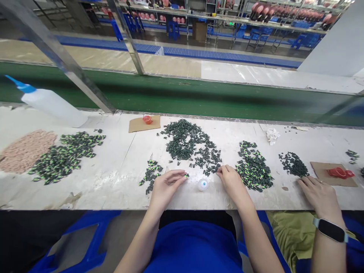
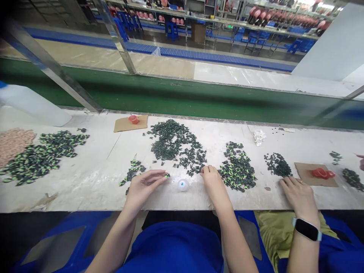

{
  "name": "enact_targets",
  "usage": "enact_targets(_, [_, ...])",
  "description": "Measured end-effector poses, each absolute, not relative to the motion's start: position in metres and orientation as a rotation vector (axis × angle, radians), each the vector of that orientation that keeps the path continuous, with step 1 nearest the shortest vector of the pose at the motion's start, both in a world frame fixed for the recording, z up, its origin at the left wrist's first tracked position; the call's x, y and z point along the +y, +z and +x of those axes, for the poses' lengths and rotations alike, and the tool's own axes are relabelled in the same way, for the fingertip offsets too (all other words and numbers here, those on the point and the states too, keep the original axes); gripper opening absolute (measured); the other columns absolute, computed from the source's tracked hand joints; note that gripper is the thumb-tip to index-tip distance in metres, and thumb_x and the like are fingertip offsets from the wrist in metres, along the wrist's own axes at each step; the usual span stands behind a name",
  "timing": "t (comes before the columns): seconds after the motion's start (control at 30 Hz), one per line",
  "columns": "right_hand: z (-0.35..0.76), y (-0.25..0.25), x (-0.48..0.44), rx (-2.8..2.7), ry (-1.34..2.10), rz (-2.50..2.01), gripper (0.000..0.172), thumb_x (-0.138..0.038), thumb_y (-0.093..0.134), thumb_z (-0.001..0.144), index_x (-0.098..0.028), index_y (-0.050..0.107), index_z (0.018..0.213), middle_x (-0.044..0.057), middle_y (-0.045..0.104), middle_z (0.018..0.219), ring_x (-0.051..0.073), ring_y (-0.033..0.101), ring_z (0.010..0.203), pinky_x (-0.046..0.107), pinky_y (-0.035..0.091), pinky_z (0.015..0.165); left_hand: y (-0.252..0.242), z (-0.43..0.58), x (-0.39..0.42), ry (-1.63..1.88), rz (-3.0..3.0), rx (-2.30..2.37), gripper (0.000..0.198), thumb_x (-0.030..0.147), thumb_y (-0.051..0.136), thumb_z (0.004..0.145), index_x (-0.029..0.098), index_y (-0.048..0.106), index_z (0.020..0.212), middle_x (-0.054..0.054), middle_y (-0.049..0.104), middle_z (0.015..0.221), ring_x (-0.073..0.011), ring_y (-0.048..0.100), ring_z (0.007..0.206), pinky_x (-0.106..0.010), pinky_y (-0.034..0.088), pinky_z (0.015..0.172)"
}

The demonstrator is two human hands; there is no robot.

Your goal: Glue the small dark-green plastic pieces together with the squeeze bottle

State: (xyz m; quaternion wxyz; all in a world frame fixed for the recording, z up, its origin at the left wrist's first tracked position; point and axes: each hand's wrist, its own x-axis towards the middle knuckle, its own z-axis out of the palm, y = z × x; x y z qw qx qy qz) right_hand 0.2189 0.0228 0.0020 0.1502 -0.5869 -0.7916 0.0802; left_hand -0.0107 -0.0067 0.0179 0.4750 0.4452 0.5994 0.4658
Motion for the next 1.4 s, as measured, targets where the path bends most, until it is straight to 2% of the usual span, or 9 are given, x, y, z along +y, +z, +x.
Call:
enact_targets(0.1, [0.218, 0.002, 0.021, -2.302, 0.144, -1.687, 0.019, -0.008, 0.048, 0.087, -0.014, 0.064, 0.097, 0.012, 0.064, 0.086, 0.026, 0.063, 0.083, 0.039, 0.053, 0.075, 0.016, -0.007, -0.003, 1.188, 1.038, 1.459, 0.022, 0.027, 0.076, 0.063, 0.016, 0.072, 0.082, -0.008, 0.076, 0.085, -0.0245, 0.073, 0.081, -0.034, 0.060, 0.078])
enact_targets(0.2, [0.217, 0.007, 0.021, -2.205, 0.292, -1.576, 0.028, -0.011, 0.044, 0.089, -0.016, 0.064, 0.107, 0.011, 0.065, 0.089, 0.025, 0.064, 0.082, 0.039, 0.054, 0.076, 0.013, 0.000, 0.003, 1.224, 1.011, 1.414, 0.024, 0.026, 0.075, 0.063, 0.015, 0.072, 0.085, -0.009, 0.076, 0.085, -0.0238, 0.073, 0.081, -0.034, 0.060, 0.078])
enact_targets(0.3, [0.210, 0.014, 0.024, -1.921, 0.639, -1.417, 0.022, -0.022, 0.049, 0.089, -0.021, 0.069, 0.099, 0.008, 0.068, 0.092, 0.021, 0.066, 0.083, 0.034, 0.055, 0.074, 0.011, 0.008, 0.010, 1.240, 1.015, 1.356, 0.023, 0.024, 0.075, 0.063, 0.015, 0.072, 0.084, -0.008, 0.076, 0.086, -0.0224, 0.073, 0.079, -0.033, 0.060, 0.076])
enact_targets(0.43, [0.191, 0.017, 0.030, -1.441, 1.016, -1.350, 0.018, -0.032, 0.063, 0.079, -0.020, 0.072, 0.090, 0.006, 0.074, 0.089, 0.020, 0.070, 0.078, 0.033, 0.057, 0.073, 0.012, 0.016, 0.019, 1.251, 1.058, 1.306, 0.023, 0.023, 0.075, 0.063, 0.016, 0.071, 0.085, -0.007, 0.075, 0.087, -0.0204, 0.073, 0.078, -0.031, 0.060, 0.077])
enact_targets(0.57, [0.176, 0.014, 0.033, -1.252, 1.198, -1.306, 0.020, -0.034, 0.070, 0.071, -0.020, 0.073, 0.084, 0.006, 0.075, 0.087, 0.021, 0.071, 0.079, 0.034, 0.058, 0.075, 0.013, 0.019, 0.022, 1.243, 1.068, 1.291, 0.024, 0.024, 0.075, 0.064, 0.015, 0.070, 0.086, -0.007, 0.075, 0.087, -0.0199, 0.072, 0.078, -0.030, 0.060, 0.076])
enact_targets(0.7, [0.172, 0.012, 0.033, -1.213, 1.306, -1.245, 0.019, -0.035, 0.072, 0.069, -0.020, 0.072, 0.080, 0.006, 0.076, 0.086, 0.021, 0.071, 0.079, 0.034, 0.057, 0.076, 0.013, 0.019, 0.023, 1.238, 1.083, 1.286, 0.024, 0.024, 0.075, 0.065, 0.015, 0.071, 0.086, -0.008, 0.075, 0.091, -0.0202, 0.072, 0.079, -0.031, 0.060, 0.076])
enact_targets(1.03, [0.168, 0.010, 0.032, -1.141, 1.335, -1.223, 0.017, -0.035, 0.075, 0.065, -0.020, 0.072, 0.073, 0.004, 0.076, 0.077, 0.019, 0.071, 0.072, 0.032, 0.058, 0.071, 0.020, 0.018, 0.025, 1.205, 1.044, 1.197, 0.026, 0.024, 0.077, 0.062, 0.014, 0.070, 0.085, -0.008, 0.075, 0.086, -0.0192, 0.072, 0.076, -0.031, 0.060, 0.077])
enact_targets(1.27, [0.166, 0.010, 0.031, -1.103, 1.254, -1.212, 0.018, -0.032, 0.077, 0.063, -0.020, 0.074, 0.077, 0.005, 0.076, 0.080, 0.021, 0.071, 0.074, 0.033, 0.059, 0.071, 0.028, 0.019, 0.024, 1.211, 1.019, 1.165, 0.036, 0.024, 0.077, 0.063, 0.013, 0.066, 0.096, -0.007, 0.075, 0.083, -0.0205, 0.072, 0.081, -0.033, 0.060, 0.080])
enact_targets(1.4, [0.167, 0.011, 0.031, -1.174, 1.233, -1.163, 0.011, -0.028, 0.074, 0.067, -0.021, 0.074, 0.076, 0.004, 0.075, 0.079, 0.020, 0.071, 0.074, 0.032, 0.059, 0.070, 0.031, 0.021, 0.024, 1.223, 1.032, 1.191, 0.037, 0.022, 0.074, 0.065, 0.014, 0.064, 0.099, -0.007, 0.075, 0.083, -0.0195, 0.072, 0.080, -0.031, 0.060, 0.078])
